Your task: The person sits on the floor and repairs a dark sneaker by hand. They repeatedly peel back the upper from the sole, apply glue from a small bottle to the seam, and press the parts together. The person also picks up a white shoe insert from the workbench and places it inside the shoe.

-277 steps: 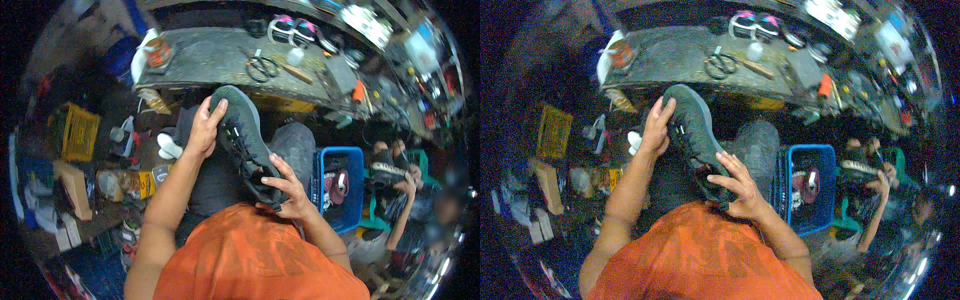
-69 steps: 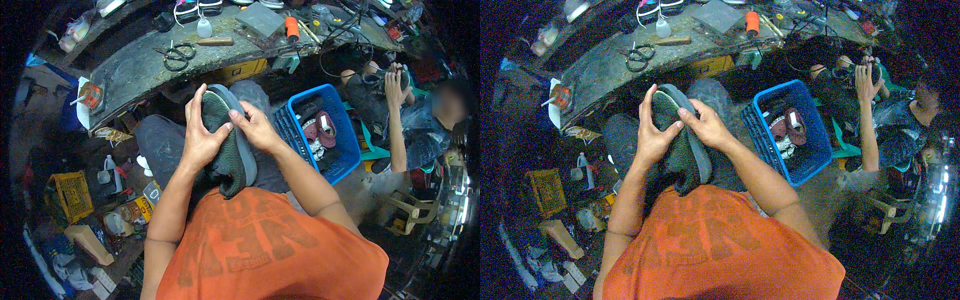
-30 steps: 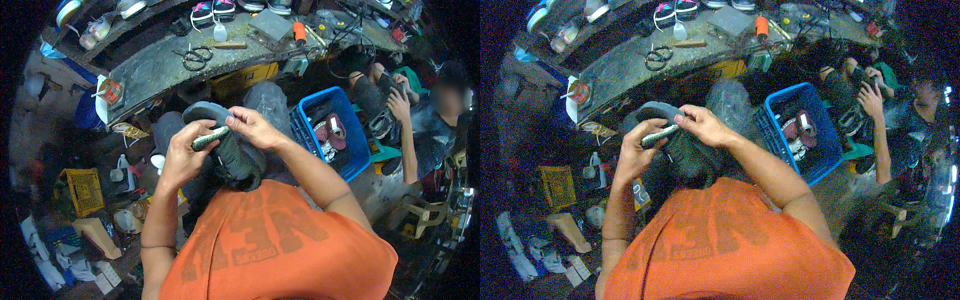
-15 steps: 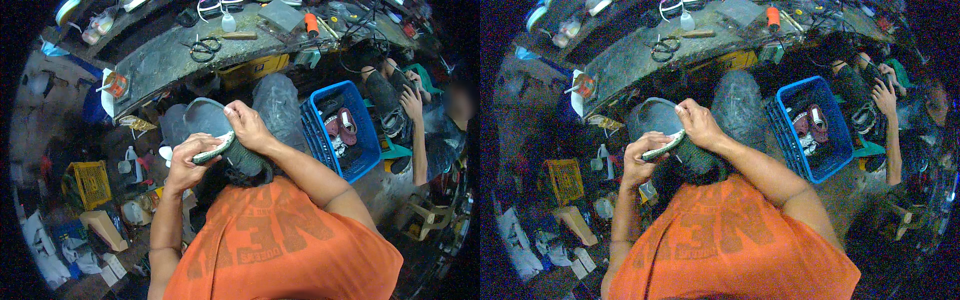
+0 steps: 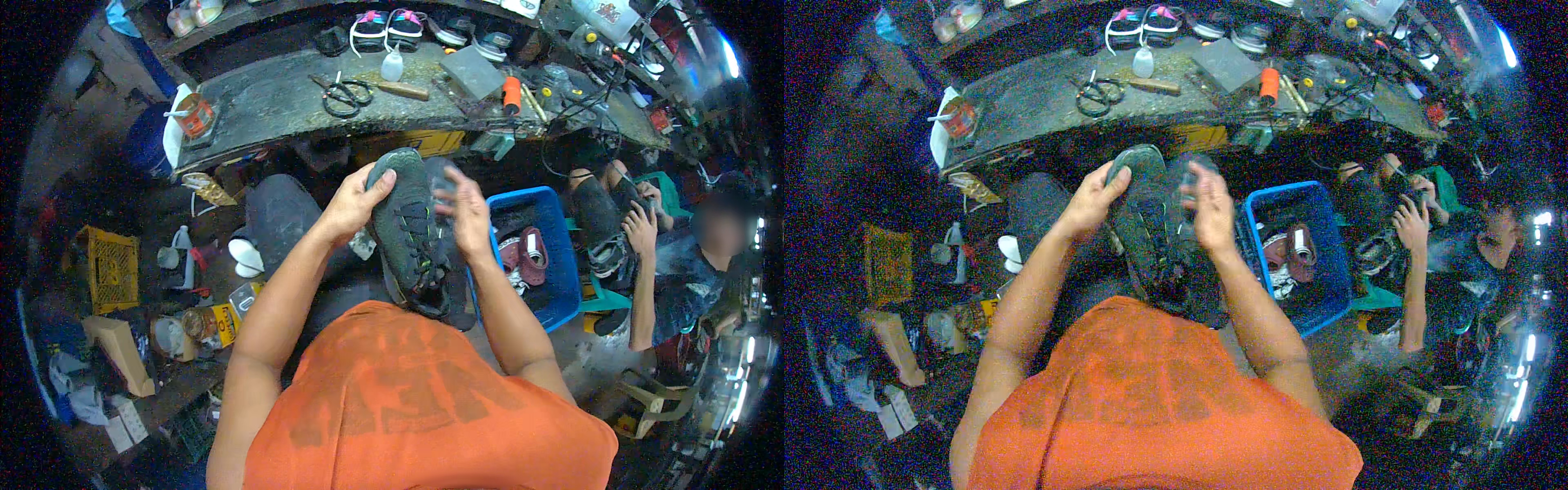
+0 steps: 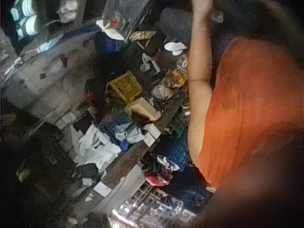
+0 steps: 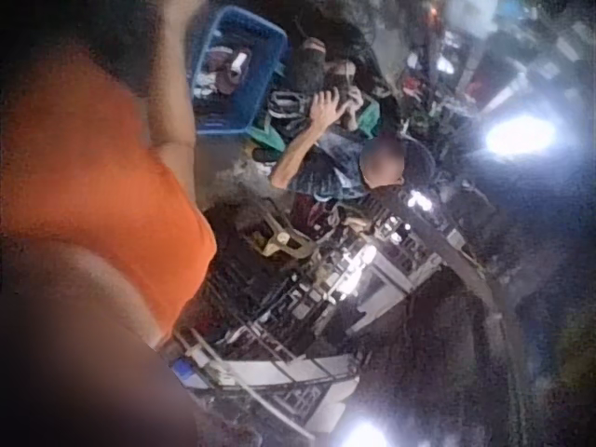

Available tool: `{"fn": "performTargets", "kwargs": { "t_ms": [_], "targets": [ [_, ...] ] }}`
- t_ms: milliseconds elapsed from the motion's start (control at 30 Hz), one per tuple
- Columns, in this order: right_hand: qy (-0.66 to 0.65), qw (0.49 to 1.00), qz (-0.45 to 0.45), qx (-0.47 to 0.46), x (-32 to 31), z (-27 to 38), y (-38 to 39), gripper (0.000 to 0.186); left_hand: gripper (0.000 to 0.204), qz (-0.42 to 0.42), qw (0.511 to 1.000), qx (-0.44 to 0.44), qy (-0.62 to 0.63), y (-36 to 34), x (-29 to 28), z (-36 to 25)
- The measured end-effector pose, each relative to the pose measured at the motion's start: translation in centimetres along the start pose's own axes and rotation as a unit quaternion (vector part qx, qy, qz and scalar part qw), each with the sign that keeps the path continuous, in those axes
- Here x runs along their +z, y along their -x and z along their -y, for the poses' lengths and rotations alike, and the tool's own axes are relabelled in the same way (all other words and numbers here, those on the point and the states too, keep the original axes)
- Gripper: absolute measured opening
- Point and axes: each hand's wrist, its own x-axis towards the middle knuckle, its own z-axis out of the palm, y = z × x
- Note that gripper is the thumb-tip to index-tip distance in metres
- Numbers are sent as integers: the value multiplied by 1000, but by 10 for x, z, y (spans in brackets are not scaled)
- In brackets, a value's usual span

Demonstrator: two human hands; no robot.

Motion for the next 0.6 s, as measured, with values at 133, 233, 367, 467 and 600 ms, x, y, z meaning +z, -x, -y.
{"fn": "performTargets", "kwargs": {
  "t_ms": [133,233,367,467,600],
  "targets": [
    [271,940,24,-206,-40,55,1,65,52,104,990,-63,73,-25,20,-6],
    [391,882,62,-255,-35,69,-2,85,52,141,988,-59,34,-42,36,-7],
    [400,877,12,-264,-27,70,4,84,50,142,984,-105,7,-54,34,4],
    [457,874,64,-152,-38,80,10,70,45,101,980,-158,62,-55,32,12],
    [527,810,113,-231,-51,94,-5,53,40,116,967,-5,-228,-58,38,5]
  ]
}}
